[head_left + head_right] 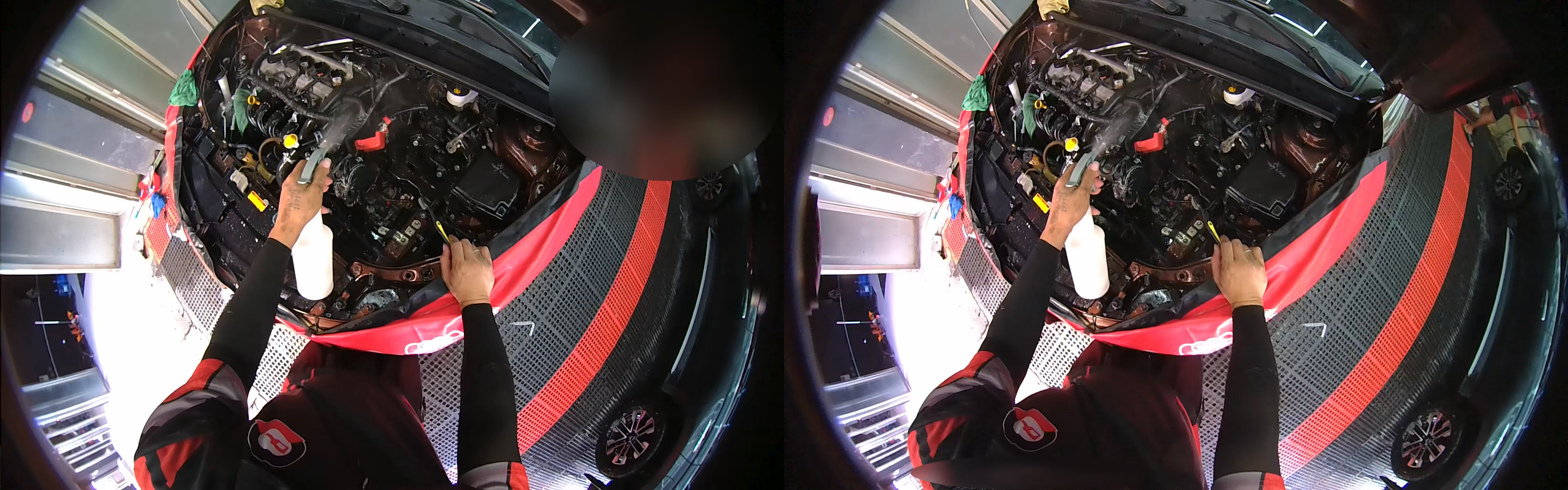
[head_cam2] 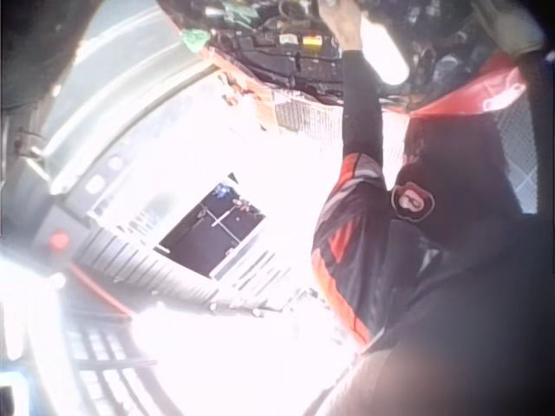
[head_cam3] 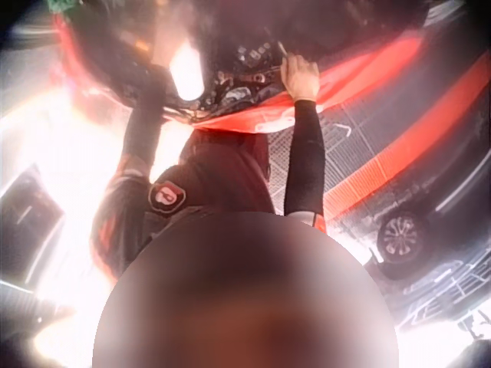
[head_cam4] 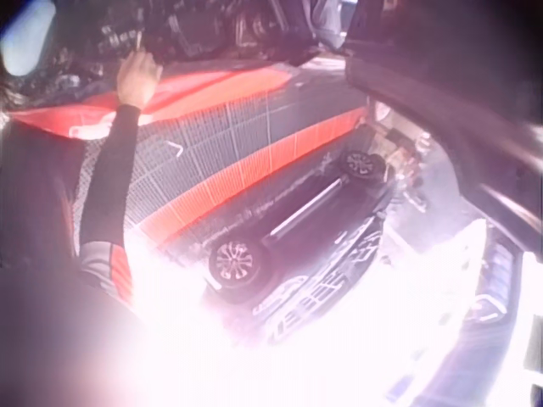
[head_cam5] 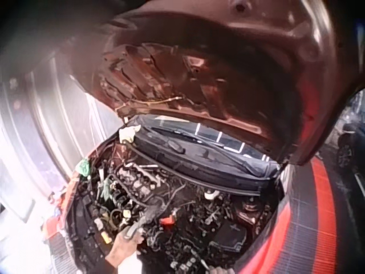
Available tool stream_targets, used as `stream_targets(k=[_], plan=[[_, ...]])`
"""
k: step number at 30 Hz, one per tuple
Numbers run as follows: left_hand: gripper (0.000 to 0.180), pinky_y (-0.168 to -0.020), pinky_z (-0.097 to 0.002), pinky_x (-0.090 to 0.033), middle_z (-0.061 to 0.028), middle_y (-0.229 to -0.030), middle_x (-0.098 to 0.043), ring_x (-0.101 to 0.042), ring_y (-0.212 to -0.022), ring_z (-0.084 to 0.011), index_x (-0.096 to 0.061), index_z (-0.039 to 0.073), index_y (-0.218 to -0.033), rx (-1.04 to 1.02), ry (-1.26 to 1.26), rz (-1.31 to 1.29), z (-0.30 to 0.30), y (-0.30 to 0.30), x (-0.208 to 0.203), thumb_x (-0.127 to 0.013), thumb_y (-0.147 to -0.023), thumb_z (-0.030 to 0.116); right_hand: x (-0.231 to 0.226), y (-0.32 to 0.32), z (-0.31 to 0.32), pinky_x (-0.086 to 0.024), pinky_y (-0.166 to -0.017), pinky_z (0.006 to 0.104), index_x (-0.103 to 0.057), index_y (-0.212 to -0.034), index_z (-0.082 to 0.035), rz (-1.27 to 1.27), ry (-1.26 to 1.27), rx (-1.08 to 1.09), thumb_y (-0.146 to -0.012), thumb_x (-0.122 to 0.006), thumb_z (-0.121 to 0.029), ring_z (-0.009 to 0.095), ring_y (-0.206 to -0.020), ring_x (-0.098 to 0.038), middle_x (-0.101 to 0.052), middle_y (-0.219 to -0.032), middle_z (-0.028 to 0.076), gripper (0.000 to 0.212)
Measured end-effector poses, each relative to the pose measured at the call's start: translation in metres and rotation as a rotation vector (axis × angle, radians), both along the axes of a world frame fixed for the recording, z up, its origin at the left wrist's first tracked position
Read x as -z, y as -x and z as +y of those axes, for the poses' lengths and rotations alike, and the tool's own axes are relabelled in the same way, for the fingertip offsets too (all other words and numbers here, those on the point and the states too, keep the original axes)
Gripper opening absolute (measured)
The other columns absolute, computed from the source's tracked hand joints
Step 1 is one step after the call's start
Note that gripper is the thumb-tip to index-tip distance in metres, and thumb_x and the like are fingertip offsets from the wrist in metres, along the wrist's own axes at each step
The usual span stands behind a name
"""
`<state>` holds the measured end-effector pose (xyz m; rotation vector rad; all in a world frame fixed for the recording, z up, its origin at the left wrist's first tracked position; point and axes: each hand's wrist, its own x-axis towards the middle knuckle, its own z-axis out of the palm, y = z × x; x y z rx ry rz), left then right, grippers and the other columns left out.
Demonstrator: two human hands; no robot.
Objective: The person sprays cleaning solution from a white spray bottle onto the car engine bay and scrubs various components with a small brush. The person repeatedly sprays and scrubs different areas of the engine bay, including hoses, the battery, and surrounding surfaces.
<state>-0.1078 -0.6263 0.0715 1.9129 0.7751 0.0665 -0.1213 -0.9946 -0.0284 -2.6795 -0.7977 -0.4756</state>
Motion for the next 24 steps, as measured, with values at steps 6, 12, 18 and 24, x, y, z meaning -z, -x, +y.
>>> stream_targets(k=[6,12,18,24], plan=[[0.054,-0.057,-0.0369,-0.065,-0.0116,-0.093,-0.073,-0.073,-0.070,-0.0206,-0.069,0.003,-0.139,0.023,-0.086,-0.018,0.007,0.037,-0.024,-0.071,-0.110,0.049,0.000,0.000,0.002,-0.053,-0.081,0.0423,-0.075,-0.114,-0.010,-0.017,0.009,0.013,-0.103,-0.072,-0.026,0.028,-0.079,-0.072,-0.071,-0.092,0.006,0.020],[0.047,-0.070,-0.0289,-0.065,-0.0085,-0.131,-0.078,-0.077,-0.114,-0.0169,-0.063,0.003,-0.153,0.105,0.002,-0.179,0.015,0.118,-0.053,-0.067,-0.115,0.030,0.000,-0.001,0.003,-0.053,-0.080,0.0440,-0.075,-0.114,-0.010,-0.022,0.002,0.011,-0.104,-0.071,-0.025,0.030,-0.077,-0.072,-0.071,-0.092,0.008,0.018],[0.053,-0.096,-0.0359,-0.065,-0.0165,-0.155,-0.065,-0.068,-0.138,-0.0278,-0.050,0.000,-0.162,-0.009,0.087,-0.423,0.027,0.224,-0.071,-0.061,-0.117,0.025,0.002,0.001,0.001,-0.054,-0.082,0.0444,-0.075,-0.115,-0.010,-0.016,0.039,0.017,-0.106,-0.069,-0.025,0.032,-0.082,-0.073,-0.074,-0.096,0.009,0.019],[0.057,-0.121,-0.0431,-0.049,-0.0203,-0.145,-0.072,-0.066,-0.141,-0.0308,-0.054,-0.006,-0.154,-0.372,0.183,-0.416,0.019,0.288,-0.051,-0.057,-0.119,0.039,0.001,0.000,0.001,-0.055,-0.082,0.0441,-0.075,-0.113,-0.010,0.001,0.051,0.009,-0.107,-0.068,-0.027,0.031,-0.086,-0.073,-0.074,-0.097,0.009,0.020]])
